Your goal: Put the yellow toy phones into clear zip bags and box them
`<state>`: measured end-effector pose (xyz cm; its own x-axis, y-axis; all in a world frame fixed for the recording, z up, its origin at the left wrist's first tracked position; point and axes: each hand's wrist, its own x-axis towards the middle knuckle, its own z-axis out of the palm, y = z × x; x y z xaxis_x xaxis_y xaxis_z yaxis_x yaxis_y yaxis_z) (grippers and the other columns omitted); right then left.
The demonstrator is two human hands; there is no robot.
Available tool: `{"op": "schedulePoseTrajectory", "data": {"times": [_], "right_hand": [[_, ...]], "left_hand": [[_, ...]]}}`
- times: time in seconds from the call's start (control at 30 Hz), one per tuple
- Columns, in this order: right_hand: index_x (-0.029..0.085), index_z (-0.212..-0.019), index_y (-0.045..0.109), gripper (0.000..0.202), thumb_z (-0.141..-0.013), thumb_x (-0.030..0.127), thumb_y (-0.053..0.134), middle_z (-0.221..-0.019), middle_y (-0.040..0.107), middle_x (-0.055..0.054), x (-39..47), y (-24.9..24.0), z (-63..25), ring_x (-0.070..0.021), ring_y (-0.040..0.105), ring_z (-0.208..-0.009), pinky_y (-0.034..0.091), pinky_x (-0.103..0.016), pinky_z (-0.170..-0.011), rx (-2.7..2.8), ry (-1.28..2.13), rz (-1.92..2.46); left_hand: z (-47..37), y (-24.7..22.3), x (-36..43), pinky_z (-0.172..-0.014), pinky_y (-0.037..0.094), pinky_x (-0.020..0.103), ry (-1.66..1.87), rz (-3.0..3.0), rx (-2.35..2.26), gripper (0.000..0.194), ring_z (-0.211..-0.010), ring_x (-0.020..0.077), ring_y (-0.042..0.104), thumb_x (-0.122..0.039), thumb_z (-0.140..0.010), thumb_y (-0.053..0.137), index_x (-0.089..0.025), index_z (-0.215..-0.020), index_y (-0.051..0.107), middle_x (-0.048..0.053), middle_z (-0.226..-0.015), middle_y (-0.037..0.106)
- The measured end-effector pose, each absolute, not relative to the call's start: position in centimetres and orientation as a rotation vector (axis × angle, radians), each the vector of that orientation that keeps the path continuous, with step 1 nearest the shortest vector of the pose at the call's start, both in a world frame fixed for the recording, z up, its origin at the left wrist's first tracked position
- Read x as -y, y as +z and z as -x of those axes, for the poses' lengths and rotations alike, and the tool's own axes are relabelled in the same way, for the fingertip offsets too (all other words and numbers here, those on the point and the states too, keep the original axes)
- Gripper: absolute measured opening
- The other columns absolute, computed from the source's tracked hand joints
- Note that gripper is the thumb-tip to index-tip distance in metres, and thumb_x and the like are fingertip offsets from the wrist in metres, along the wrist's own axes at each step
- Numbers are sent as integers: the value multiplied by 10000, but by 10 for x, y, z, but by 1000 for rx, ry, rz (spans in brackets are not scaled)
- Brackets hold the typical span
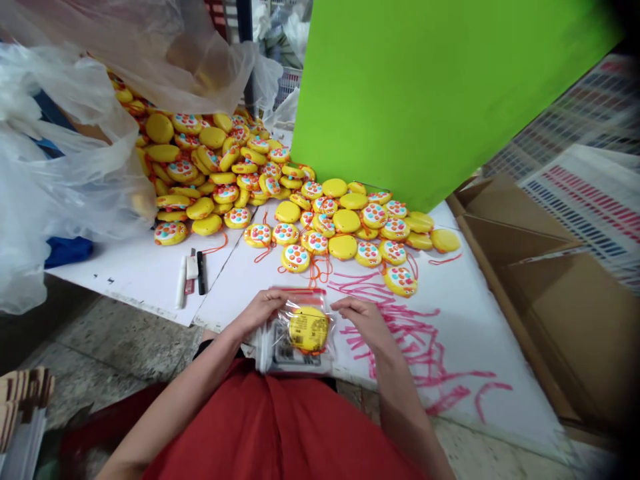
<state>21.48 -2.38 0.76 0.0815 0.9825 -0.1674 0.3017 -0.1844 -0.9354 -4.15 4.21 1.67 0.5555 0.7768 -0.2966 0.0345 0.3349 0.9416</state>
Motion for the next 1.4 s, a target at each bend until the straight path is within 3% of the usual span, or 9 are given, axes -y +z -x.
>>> {"op": "schedulePoseTrajectory", "data": {"times": [0.07, 0.23, 0.43, 0.6, 0.73, 0.83, 0.9, 1.1, 1.4], "right_hand": [[198, -842, 704, 203, -732, 249, 542, -864, 692, -38, 24, 8, -215, -196, 600, -829, 446, -322, -753, 1330, 1118, 1610], [219, -863, 706, 200, -762, 283, 546, -935, 684, -34, 25, 16, -215, -200, 597, -895, 448, -333, -813, 1351, 1113, 1547], [187, -820, 662, 227, -747, 399, 631, -775, 647, -29, 26, 11, -205, -163, 569, -719, 452, -277, -645, 1274, 1130, 1497], [197, -861, 572, 299, -679, 396, 702, -674, 578, 8, 27, 11, -209, -119, 511, -574, 418, -231, -499, 1081, 1049, 1439], [189, -890, 574, 331, -673, 410, 692, -715, 580, -15, 39, 44, -264, -159, 563, -611, 491, -310, -566, 937, 361, 1678], [190, -1079, 534, 319, -815, 370, 522, -880, 593, -94, 46, 67, -312, -222, 607, -733, 511, -388, -657, 727, -370, 1782], [180, -1195, 462, 358, -866, 313, 410, -1018, 576, -153, 44, 71, -335, -259, 606, -873, 502, -416, -737, 698, -583, 1776], [81, -1243, 466, 554, -788, 392, 522, -1154, 519, -201, 4, 28, -340, -319, 496, -1050, 429, -469, -854, 1185, -222, 2102], [135, -1327, 418, 662, -744, 398, 588, -1229, 487, -185, -16, -8, -327, -327, 458, -1116, 374, -425, -900, 1349, 20, 2495]], "left_hand": [[42, 14, -43, -443, 250, 192, 587, -1124, -894, 197, -460, 61, 373, -262, -736, 535, -125, -778, 670, 8, -670, 611], [44, 11, -43, -545, 356, 210, 634, -1151, -810, 277, -620, 111, 503, -348, -787, 518, -114, -734, 657, 40, -745, 609], [39, 10, -40, -691, 442, 251, 631, -1143, -808, 397, -756, 146, 578, -476, -761, 618, -126, -948, 626, 57, -872, 648], [36, 9, -41, -667, 495, 270, 645, -1053, -805, 569, -794, 156, 612, -470, -768, 622, -167, -1209, 429, 71, -952, 632], [33, 5, -40, -608, 512, 256, 598, -1118, -884, 466, -686, 122, 605, -452, -788, 586, -147, -1119, 465, 43, -868, 595], [27, 4, -37, -512, 478, 232, 565, -1330, -989, 357, -540, 92, 534, -391, -812, 538, -157, -1079, 500, -9, -744, 542], [23, 6, -34, -537, 474, 248, 551, -1574, -1073, 298, -583, 117, 536, -328, -809, 539, -165, -1059, 535, 5, -756, 549], [6, 17, -22, -716, 453, 289, 239, -2272, -1292, 218, -891, 200, 565, -249, -825, 555, -180, -1032, 554, 91, -1088, 537], [1, 12, -16, -813, 372, 420, 194, -2644, -1401, 187, -972, 283, 482, -283, -822, 596, -148, -946, 557, 118, -1007, 548]]}}
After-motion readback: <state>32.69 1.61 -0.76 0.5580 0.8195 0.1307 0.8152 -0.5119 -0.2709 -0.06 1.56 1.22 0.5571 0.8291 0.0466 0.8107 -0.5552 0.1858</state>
